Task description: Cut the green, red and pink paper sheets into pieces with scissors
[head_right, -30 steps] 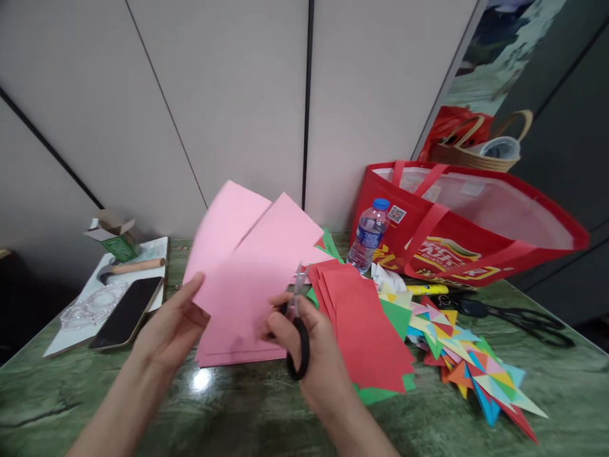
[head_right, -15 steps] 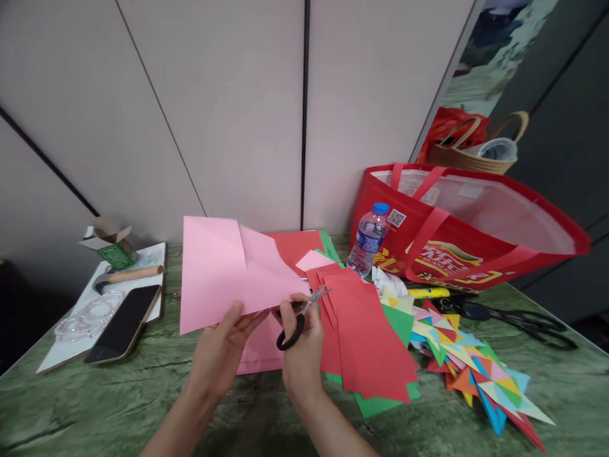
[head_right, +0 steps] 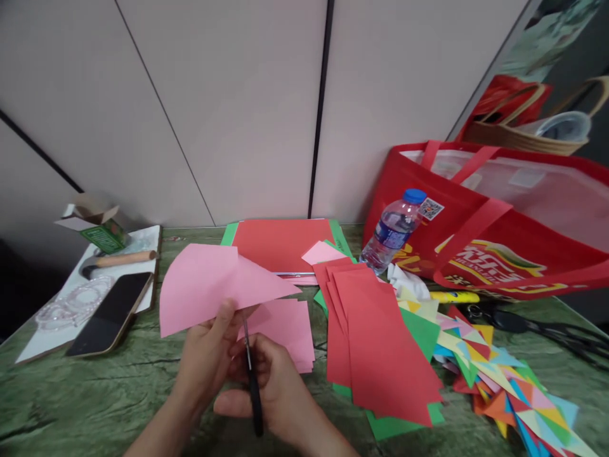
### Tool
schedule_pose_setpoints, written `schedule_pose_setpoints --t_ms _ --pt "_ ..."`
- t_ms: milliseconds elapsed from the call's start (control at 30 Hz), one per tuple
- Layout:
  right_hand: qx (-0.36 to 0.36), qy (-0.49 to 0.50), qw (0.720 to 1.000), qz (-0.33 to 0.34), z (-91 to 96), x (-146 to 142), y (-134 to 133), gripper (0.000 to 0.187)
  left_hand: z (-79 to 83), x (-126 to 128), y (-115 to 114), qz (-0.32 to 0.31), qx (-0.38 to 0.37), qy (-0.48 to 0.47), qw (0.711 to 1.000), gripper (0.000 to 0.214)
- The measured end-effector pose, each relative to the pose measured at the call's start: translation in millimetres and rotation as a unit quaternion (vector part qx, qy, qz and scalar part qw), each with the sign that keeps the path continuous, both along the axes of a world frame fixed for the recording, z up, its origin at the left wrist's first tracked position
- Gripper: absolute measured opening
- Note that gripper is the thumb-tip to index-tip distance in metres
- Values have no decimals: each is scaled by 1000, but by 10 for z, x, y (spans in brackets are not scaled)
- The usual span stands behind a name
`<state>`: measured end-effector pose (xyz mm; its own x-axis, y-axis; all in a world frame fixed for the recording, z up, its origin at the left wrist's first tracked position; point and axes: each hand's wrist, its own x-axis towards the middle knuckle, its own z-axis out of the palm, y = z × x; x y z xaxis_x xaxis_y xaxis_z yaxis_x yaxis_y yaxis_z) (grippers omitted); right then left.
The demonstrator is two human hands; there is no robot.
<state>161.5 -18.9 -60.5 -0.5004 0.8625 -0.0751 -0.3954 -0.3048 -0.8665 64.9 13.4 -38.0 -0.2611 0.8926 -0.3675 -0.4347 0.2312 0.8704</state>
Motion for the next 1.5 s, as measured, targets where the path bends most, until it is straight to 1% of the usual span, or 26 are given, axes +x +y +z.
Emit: schedule_pose_setpoints --t_ms 33,100,267,367,533,633,733,867,1000,1100,1300,1500 --pt "2 8 1000 -1 12 8 5 50 -10 14 -25 -9 -28 5 1000 33" --pt "9 17 1000 -6 22 19 18 52 -33 29 -68 -27 -48 3 998 35" --pt "9 -6 999 -36 -27 47 50 53 -92 26 -137 -47 -35 65 996 31" --pt "12 -13 999 -38 -23 82 64 53 -109 34 -170 -54 -40 103 992 33" --pt "14 -17 999 -37 67 123 68 42 -86 57 -201 -54 -32 169 984 38" --pt "13 -14 999 -37 96 127 49 36 -59 62 -200 -53 -37 166 984 38" --pt "9 -24 999 -35 73 127 25 37 -46 63 -195 -38 -44 171 984 40" --pt "10 -32 999 -38 29 129 11 37 -74 66 -203 -32 -36 164 985 41" --pt "24 -27 998 -44 50 128 1 34 -95 75 -232 -33 -19 139 990 39" --pt "31 -16 998 -44 79 126 -16 35 -65 88 -261 -26 -14 143 989 39" --pt "43 -35 997 -46 74 127 -36 40 26 92 -285 -16 5 240 971 38" --pt "55 -49 996 -46 79 135 -44 45 93 94 -251 -6 2 232 973 38"
